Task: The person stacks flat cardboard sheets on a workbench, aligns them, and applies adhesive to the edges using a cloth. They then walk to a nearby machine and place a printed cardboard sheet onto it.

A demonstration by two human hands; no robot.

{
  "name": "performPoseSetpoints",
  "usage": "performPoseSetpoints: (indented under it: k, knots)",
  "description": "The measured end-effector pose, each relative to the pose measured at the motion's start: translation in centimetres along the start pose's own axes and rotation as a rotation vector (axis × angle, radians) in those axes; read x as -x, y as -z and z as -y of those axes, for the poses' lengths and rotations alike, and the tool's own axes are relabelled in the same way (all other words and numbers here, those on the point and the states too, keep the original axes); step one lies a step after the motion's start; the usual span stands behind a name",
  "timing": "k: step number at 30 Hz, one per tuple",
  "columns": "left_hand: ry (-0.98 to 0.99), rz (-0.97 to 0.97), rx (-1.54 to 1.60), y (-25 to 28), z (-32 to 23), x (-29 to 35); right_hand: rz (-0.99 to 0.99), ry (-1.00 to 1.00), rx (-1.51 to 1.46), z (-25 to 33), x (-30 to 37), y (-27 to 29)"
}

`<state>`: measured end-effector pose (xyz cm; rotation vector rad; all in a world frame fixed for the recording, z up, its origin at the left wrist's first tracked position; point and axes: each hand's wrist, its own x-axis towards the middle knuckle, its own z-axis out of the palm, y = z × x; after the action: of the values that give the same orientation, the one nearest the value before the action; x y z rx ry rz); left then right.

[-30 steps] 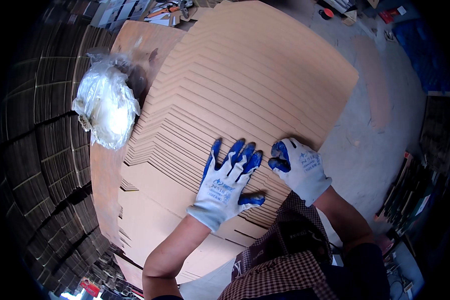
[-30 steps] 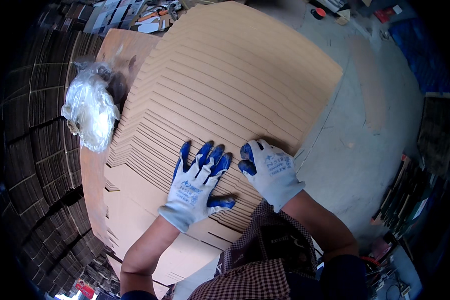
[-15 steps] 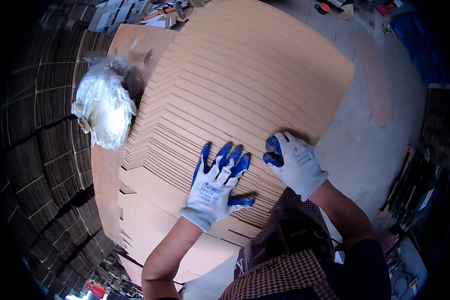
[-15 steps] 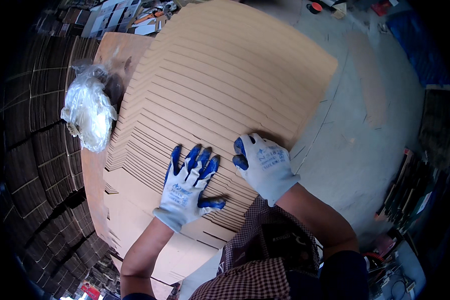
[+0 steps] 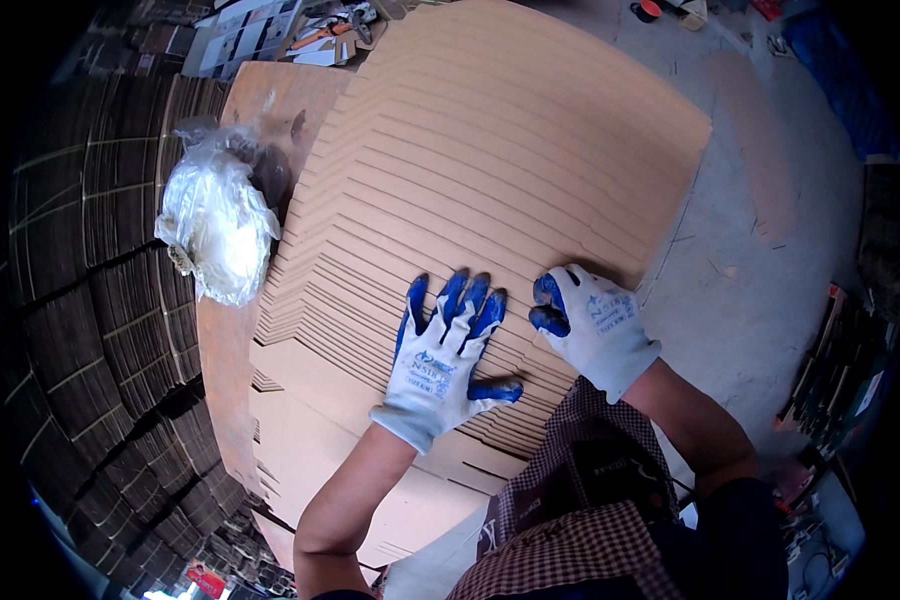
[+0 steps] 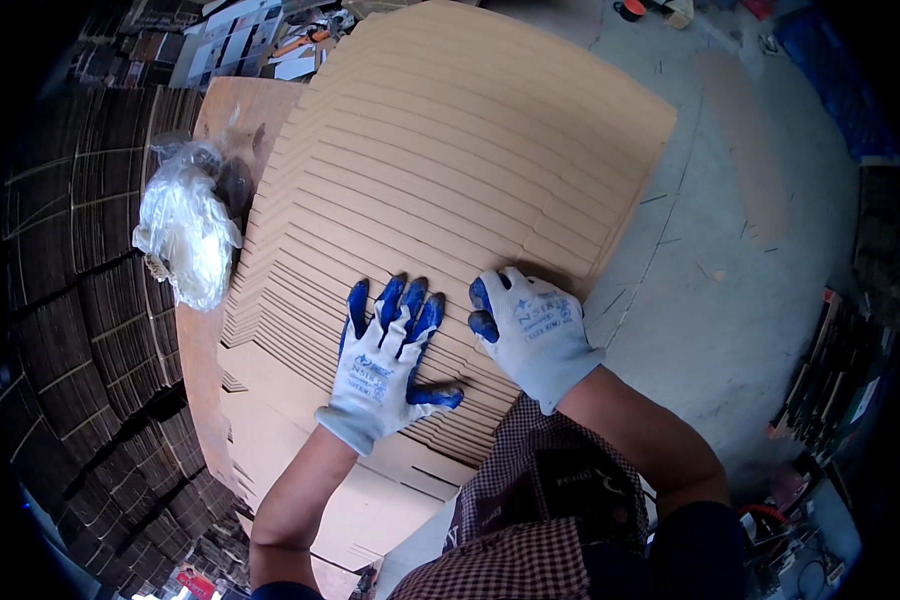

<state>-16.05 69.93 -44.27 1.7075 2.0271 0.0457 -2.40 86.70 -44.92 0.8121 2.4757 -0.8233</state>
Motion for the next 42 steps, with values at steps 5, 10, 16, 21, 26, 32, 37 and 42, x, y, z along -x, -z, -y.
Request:
performPoseSetpoints:
  k: [5, 10, 16, 21, 26, 32, 37, 42]
  knots:
    - [0.008, 0.028, 0.015, 0.1, 0.1, 0.4, 0.009, 0.005, -0.005, -0.1, -0.1, -0.1]
    - [0.002, 0.003, 0.022, 0.0, 0.2, 1.0, -0.018, 0.025, -0.023, -0.1, -0.1, -0.3]
    - [0.014, -0.18, 0.223, 1.1, 2.1, 1.9, -0.221, 0.077, -0.122, -2.8, 2.9, -1.7]
    - [0.137, -0.182, -0.079, 2.1, 4.5, -1.1, -0.238, 0.141, 0.159, -3.0, 8.1, -3.0]
    - [0.168, -0.157, -0.086, 1.6, 4.7, -1.7, -0.156, 0.077, 0.211, -2.1, 10.7, -5.7]
    - [0.175, -0.148, -0.084, 1.5, 4.7, -1.8, -0.181, -0.138, -0.239, -1.8, 8.7, -4.4]
    - [0.183, -0.147, -0.078, 2.0, 4.6, -1.9, -0.131, -0.115, -0.553, -4.0, 6.8, -3.3]
    - [0.177, -0.157, -0.067, 2.0, 4.8, -1.8, -0.12, -0.131, -0.652, -3.7, 6.9, -2.6]
